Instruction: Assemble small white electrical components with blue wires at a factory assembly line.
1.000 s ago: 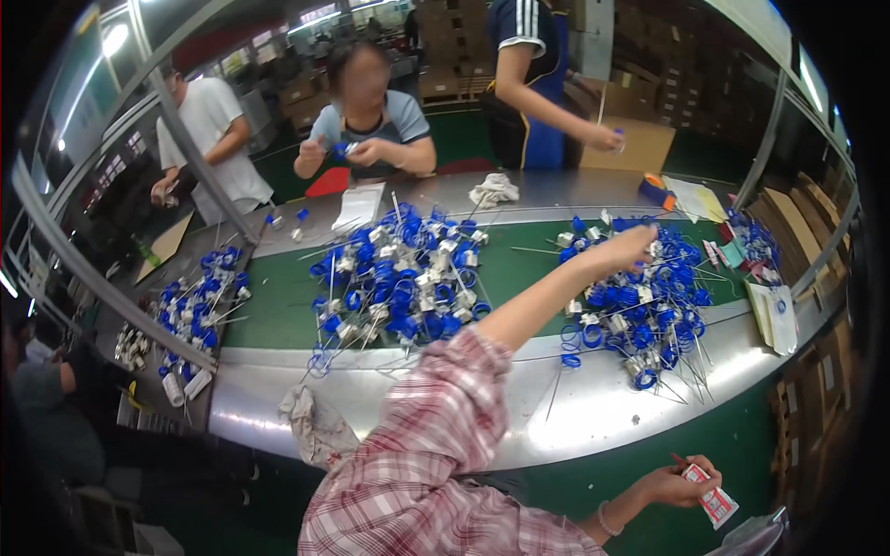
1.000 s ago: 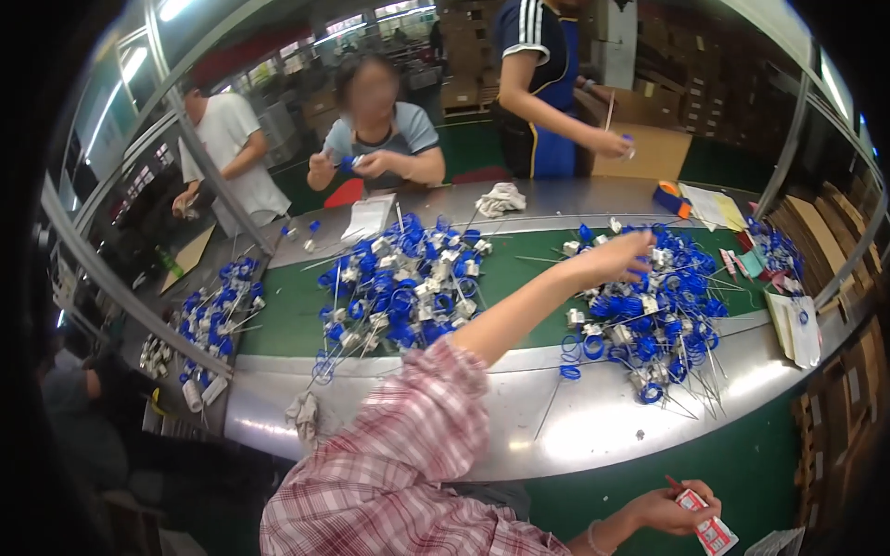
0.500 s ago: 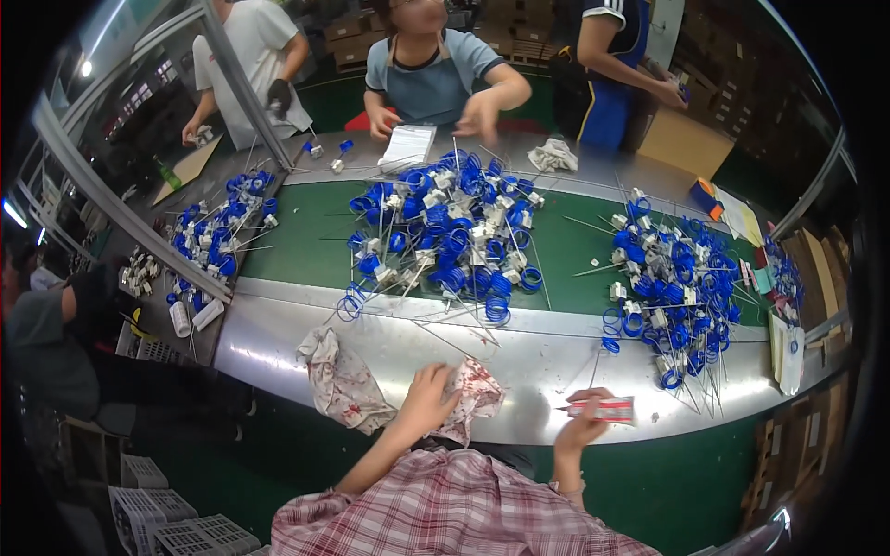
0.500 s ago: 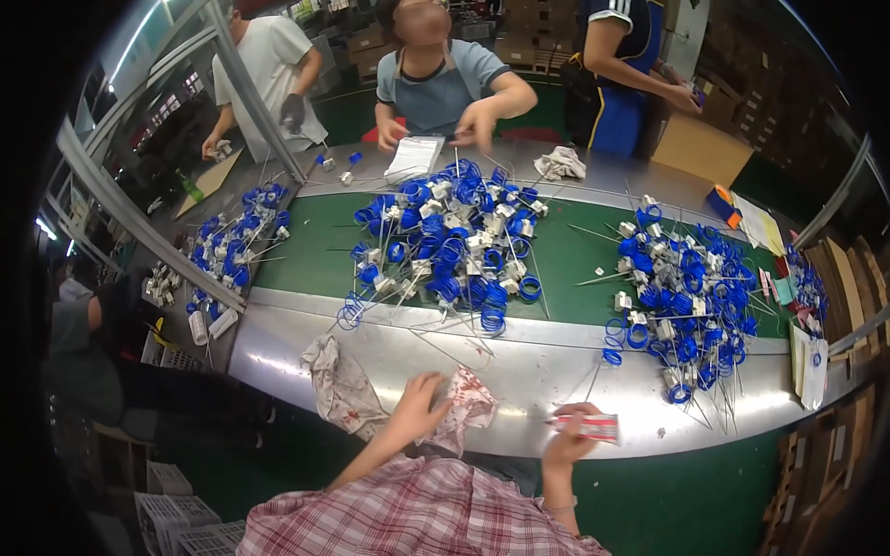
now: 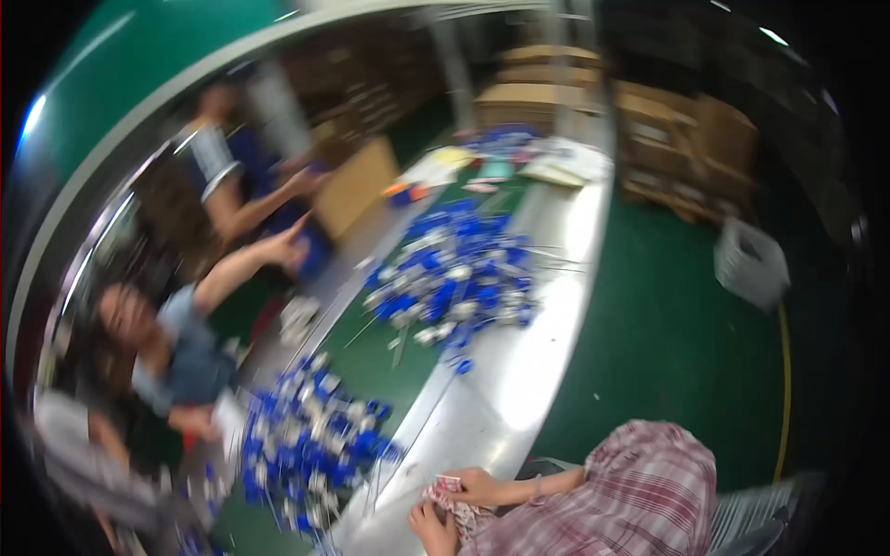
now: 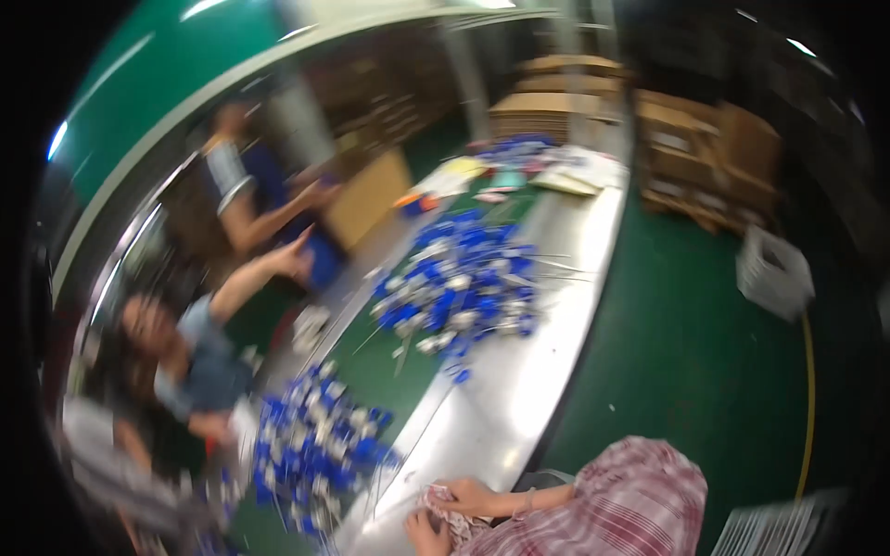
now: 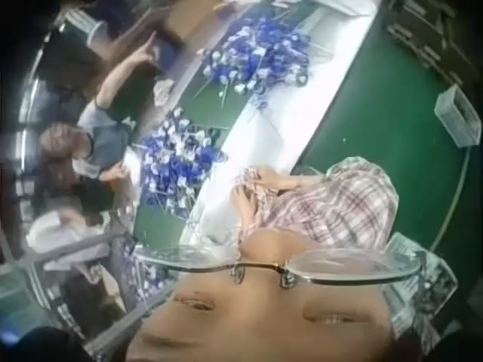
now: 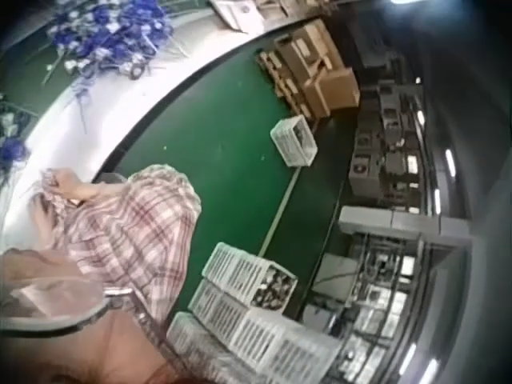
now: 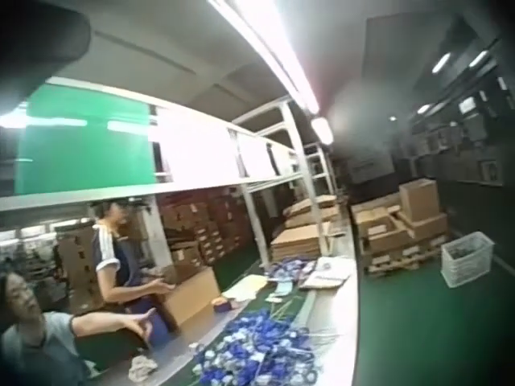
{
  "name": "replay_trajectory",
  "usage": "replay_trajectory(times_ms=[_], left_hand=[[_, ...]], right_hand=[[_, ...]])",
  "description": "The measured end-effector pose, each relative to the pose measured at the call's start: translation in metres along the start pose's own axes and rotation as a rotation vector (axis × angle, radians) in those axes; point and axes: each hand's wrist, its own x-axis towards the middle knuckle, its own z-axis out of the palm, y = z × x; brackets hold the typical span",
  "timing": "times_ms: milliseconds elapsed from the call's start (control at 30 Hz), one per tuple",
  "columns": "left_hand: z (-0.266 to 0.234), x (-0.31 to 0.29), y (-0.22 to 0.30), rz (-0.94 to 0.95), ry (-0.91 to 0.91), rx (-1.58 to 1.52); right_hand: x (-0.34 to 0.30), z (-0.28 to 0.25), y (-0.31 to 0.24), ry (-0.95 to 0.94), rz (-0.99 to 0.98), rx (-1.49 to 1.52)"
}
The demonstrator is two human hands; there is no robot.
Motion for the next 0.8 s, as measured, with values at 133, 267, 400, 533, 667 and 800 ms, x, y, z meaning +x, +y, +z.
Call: replay_trajectory(times_ms=[133,267,400,533,667,800], left_hand=[[0.018,0.013,0.008,0.086,-0.077,-0.145],[0.021,0.016,0.015,0.045,-0.224,-0.595],[-0.001,0.016,0.055,-0.044,-0.179,-0.591],[0.004,0.019,0.048,-0.089,-0.110,-0.560],[-0.006,0.022,0.074,-0.193,-0.138,-0.522],[0.000,0.021,0.073,-0.218,-0.136,-0.628]], right_hand=[[-0.011,-0.024,-0.010,0.224,0.201,0.160],[-0.014,-0.030,-0.016,0.399,0.372,0.308],[-0.011,-0.026,-0.013,0.433,0.401,0.342],[-0.002,-0.026,-0.012,0.421,0.455,0.375],[0.000,-0.022,0.008,0.390,0.552,0.416],[-0.003,-0.025,0.004,0.476,0.510,0.551]])
